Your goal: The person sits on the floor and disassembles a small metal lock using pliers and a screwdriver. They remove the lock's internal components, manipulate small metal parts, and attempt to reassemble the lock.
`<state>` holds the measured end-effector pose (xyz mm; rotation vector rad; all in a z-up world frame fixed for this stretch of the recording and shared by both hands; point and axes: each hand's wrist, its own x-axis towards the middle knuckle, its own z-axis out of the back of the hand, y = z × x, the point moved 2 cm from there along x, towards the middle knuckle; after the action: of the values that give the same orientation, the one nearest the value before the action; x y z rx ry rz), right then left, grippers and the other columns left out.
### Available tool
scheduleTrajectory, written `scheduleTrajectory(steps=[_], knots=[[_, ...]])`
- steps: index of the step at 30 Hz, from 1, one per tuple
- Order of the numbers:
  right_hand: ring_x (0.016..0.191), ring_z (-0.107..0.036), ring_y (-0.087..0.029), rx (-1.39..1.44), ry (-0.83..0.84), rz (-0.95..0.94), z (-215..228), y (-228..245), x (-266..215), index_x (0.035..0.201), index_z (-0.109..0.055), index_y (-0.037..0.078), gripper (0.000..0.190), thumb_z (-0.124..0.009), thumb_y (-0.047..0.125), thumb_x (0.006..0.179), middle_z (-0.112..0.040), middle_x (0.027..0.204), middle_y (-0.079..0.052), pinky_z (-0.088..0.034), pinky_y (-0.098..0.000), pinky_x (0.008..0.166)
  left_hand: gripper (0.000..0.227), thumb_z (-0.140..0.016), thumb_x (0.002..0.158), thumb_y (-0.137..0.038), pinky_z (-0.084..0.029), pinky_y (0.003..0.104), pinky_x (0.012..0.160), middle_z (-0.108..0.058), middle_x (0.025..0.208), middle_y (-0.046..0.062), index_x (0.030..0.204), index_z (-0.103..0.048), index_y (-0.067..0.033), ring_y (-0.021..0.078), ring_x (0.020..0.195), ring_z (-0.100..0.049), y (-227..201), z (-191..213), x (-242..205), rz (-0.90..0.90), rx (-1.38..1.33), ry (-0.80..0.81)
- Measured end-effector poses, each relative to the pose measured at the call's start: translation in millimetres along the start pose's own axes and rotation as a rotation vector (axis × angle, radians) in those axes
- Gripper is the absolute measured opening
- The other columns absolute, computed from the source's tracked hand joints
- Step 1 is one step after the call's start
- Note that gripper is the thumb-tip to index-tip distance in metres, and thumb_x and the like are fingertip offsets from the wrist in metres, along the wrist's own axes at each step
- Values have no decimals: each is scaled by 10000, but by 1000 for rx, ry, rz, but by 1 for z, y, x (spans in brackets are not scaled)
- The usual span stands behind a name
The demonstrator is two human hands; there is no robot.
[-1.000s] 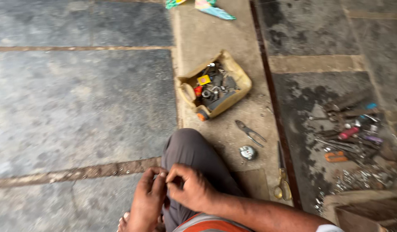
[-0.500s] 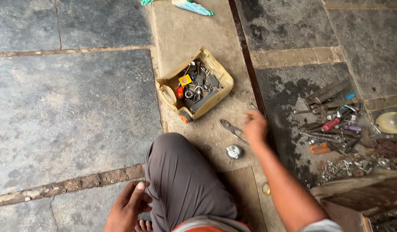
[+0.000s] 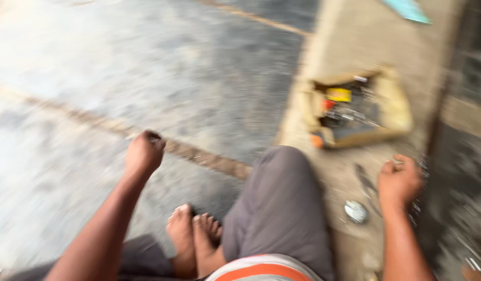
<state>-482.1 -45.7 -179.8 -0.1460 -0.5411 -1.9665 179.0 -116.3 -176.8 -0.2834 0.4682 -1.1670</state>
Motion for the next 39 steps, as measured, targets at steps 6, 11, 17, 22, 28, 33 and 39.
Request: scheduleTrajectory(steps=[6,11,17,22,28,33,39], knots=[[918,-736,-262,622,660,279,-33,249,-33,1185,-707,110,313,-642,113,880,-714,1115,-93,-579,-391,809,252,-810,809,-297,-587,421,833,-773,954,158,1003,-811,-136,321,898,-748,107,-102,0,286,-7,43],[974,-699,-338,255,967,820,-152,424,-102,1048,-763,144,231,-666,178,840,-733,1082,-119,-557,-462,869,240,-786,801,-206,-583,430,843,-760,990,163,1032,-787,-141,341,915,-736,89,-174,-32,263,-253,-34],[974,-685,-362,164,971,870,-248,436,-185,937,-742,106,129,-688,136,824,-716,997,-148,-541,-483,893,206,-806,797,-212,-522,487,867,-640,1006,152,943,-739,-84,380,1009,-629,50,-153,-30,224,-175,-192],[1006,-619,-302,160,808,879,-250,426,-204,896,-706,90,130,-756,185,824,-655,952,-86,-486,-470,918,207,-773,812,-222,-523,484,841,-631,1024,135,964,-729,-89,345,1002,-631,46,-150,-16,302,-183,-68],[974,-590,-259,105,863,863,-242,444,-201,940,-695,89,135,-742,179,852,-613,937,-80,-470,-442,902,152,-727,859,-202,-533,472,809,-655,924,146,896,-705,-56,342,886,-651,59,-160,-9,317,-328,-263],[975,-635,-248,63,1015,748,-249,439,-194,1012,-647,50,120,-683,95,907,-641,945,-96,-536,-419,898,166,-713,848,-117,-564,452,777,-716,858,165,958,-647,-11,344,789,-709,104,-142,13,507,-566,-436],[1016,-640,-285,176,1083,926,-253,428,-185,944,-751,112,117,-682,49,873,-694,986,-86,-537,-440,923,116,-733,840,-98,-560,463,811,-759,924,182,941,-748,-43,370,861,-729,121,-115,40,390,-321,-335]])
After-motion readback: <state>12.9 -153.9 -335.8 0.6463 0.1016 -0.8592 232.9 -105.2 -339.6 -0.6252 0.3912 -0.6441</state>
